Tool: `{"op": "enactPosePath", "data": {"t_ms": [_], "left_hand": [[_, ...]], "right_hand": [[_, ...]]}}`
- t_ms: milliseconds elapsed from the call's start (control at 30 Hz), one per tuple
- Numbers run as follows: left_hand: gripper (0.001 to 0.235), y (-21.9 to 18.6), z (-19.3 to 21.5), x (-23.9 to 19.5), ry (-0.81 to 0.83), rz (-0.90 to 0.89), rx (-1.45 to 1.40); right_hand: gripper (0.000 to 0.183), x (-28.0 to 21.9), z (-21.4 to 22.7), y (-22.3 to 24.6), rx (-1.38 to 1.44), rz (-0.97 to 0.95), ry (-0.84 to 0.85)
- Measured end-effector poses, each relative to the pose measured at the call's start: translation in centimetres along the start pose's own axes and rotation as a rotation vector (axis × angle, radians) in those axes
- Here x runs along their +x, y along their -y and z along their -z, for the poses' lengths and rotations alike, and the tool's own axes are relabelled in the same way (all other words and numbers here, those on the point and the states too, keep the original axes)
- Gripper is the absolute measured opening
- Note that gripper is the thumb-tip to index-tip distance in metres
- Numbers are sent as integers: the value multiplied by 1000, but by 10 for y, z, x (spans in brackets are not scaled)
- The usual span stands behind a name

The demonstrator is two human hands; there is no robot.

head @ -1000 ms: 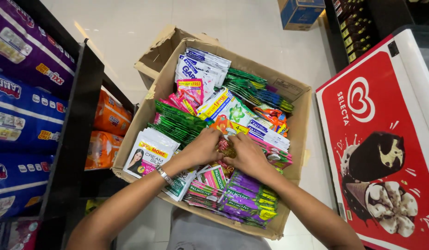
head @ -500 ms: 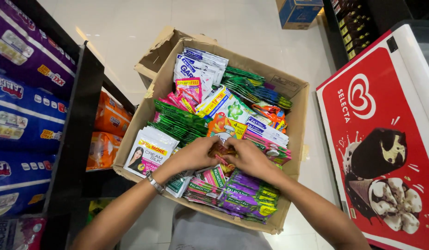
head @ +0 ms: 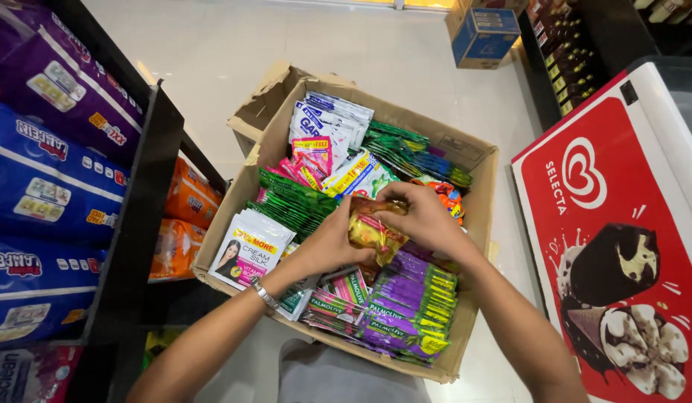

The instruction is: Stocking small packets of toiletries onto store shelves from a cardboard box.

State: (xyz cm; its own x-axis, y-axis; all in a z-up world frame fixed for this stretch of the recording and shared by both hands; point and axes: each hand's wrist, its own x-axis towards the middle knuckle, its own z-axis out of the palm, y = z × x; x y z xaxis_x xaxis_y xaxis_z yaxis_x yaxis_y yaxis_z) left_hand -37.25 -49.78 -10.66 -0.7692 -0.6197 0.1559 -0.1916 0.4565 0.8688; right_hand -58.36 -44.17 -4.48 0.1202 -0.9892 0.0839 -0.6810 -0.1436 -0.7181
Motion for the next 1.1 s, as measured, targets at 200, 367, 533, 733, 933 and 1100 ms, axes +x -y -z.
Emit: {"op": "enactPosePath", "data": {"t_ms": [200,367,533,733,933,1100], "left_hand": [[98,21,-14,0,-51,52,-445],[98,-5,-16,-2,-105,170,-775],[98,-34,-20,-19,-191,-7,-403],[85,-60,-50,-51,-443,62,-382],[75,-80,-101,-109,-635,115,-930],[67,-100,-149,-176,-805,151,-899]], "right_hand": [[26,-2,-33,-23,578,-93,-264],[45,-24,-62,-19,966,-203,-366],[52,-32,-74,-20,677,-174,-373],[50,-44,-44,35,578,34,-213],[89,-104,-30,86,-91,-131,-64],[82,-150,-70,63,260,258,4]]}}
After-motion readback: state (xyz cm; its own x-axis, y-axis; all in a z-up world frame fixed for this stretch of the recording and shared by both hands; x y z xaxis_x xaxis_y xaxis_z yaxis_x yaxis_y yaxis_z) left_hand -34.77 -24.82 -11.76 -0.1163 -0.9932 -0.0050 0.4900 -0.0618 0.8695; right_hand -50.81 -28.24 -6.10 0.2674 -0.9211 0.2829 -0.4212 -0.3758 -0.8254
